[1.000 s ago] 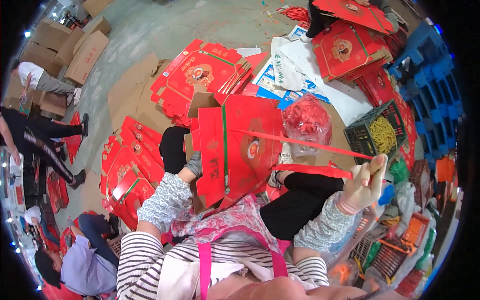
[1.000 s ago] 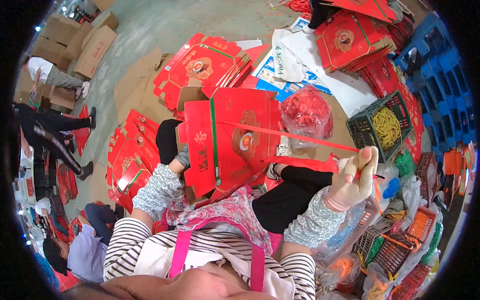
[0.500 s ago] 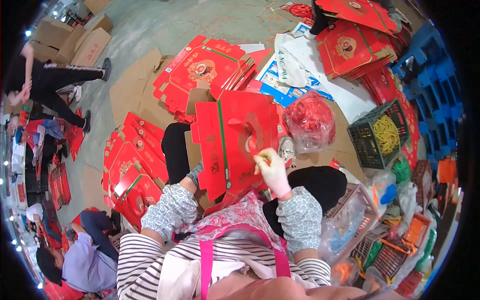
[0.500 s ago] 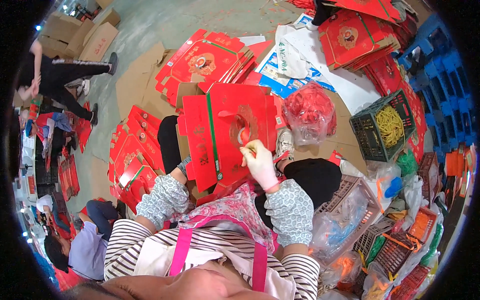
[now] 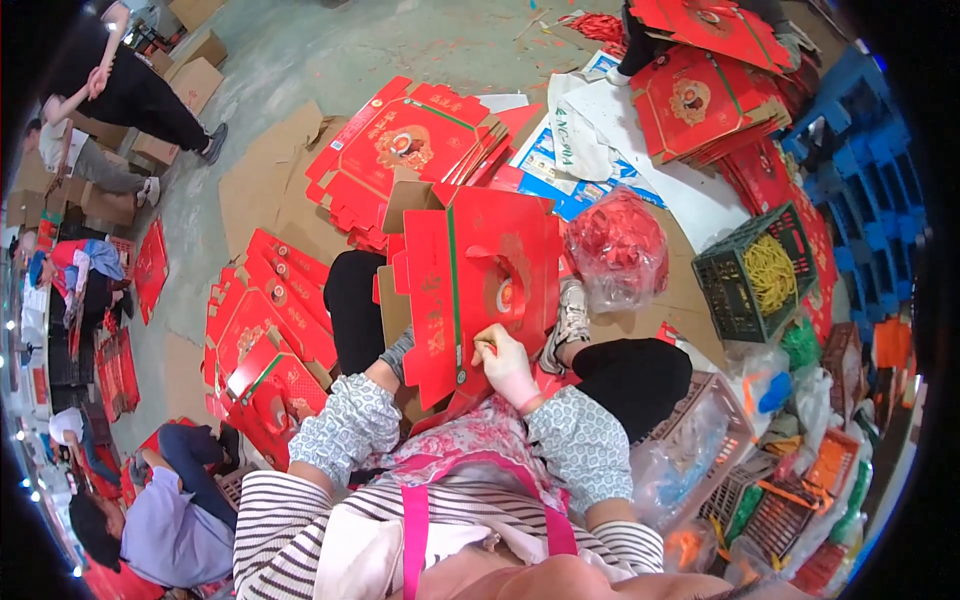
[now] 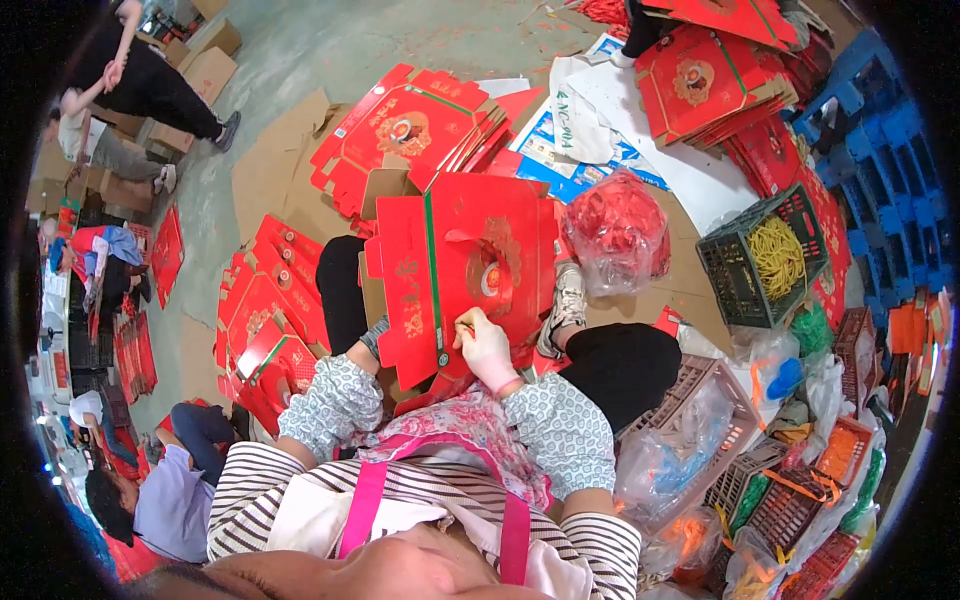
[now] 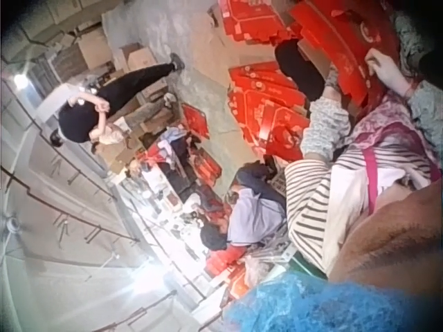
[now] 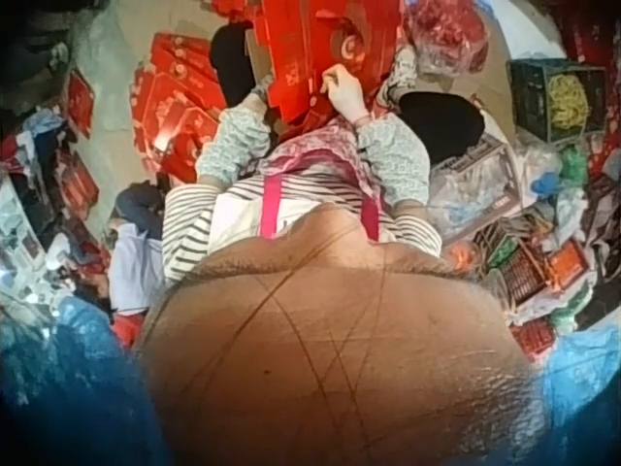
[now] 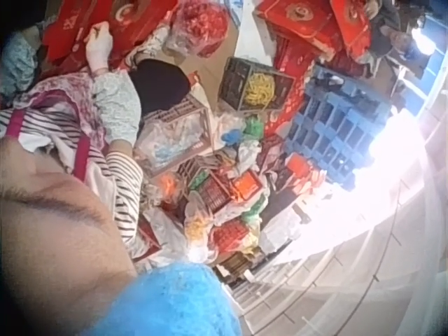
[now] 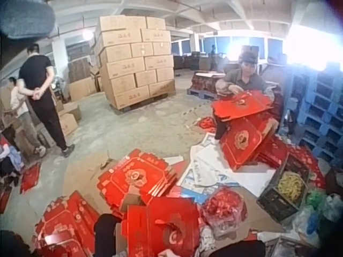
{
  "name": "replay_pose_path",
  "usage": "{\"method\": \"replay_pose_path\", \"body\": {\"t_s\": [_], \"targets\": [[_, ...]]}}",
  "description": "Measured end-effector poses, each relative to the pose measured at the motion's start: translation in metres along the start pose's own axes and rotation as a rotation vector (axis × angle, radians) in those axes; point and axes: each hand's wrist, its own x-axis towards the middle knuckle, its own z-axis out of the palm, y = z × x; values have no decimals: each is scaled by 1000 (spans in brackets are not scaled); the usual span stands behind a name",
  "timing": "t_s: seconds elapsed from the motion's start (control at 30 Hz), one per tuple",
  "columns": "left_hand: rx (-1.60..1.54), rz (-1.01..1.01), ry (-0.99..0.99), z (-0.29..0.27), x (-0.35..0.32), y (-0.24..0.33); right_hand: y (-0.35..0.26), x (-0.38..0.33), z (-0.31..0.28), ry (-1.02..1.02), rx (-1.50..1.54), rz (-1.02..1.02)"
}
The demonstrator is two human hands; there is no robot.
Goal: Assembling red cardboard gift boxes by folding them and attaching handles.
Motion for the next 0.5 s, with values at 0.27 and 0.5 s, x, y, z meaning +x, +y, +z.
{"method": "replay_pose_path", "body": {"t_s": [0.27,0.5], "targets": [[491,175,-147,-6,0,-2,5,-2,1,13,-58,47],[23,-106,101,11,-3,-4,14,-7,-1,-6,-137,25]]}}
